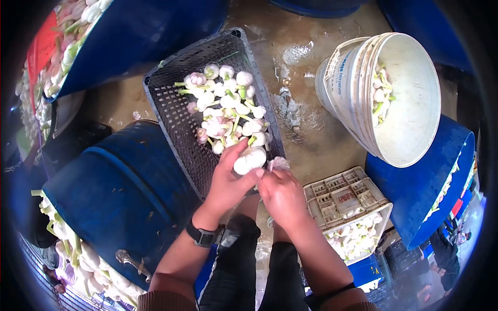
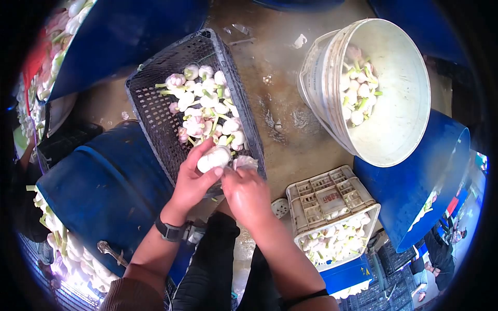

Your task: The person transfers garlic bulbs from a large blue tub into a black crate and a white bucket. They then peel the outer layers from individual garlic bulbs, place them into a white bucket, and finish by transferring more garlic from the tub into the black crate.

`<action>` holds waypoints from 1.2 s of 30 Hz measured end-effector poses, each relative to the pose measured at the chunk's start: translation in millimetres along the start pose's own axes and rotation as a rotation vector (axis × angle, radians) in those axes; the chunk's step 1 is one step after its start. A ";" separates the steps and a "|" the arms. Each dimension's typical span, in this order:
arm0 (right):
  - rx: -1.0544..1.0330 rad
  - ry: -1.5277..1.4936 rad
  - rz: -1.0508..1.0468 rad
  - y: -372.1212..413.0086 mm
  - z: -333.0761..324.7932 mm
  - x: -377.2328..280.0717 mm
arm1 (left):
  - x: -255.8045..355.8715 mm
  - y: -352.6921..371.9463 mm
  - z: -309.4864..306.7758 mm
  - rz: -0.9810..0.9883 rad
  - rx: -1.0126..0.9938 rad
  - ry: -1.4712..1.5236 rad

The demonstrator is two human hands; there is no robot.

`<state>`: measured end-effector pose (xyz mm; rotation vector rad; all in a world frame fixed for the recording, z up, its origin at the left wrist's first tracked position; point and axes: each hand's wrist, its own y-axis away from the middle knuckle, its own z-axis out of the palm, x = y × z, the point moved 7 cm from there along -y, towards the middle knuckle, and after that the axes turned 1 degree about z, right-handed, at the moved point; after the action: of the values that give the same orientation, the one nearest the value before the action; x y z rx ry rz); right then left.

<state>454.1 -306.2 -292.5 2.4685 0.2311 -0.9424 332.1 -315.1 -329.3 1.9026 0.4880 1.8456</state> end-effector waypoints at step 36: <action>-0.057 -1.317 0.861 90.4 -14.0 69.4 | 67.8 64.4 81.1 0.480 -0.306 -0.503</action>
<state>543.0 -378.7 -295.2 1.1752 -1.0854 -1.7442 412.6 -338.3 -238.3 2.2745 -0.4240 1.4832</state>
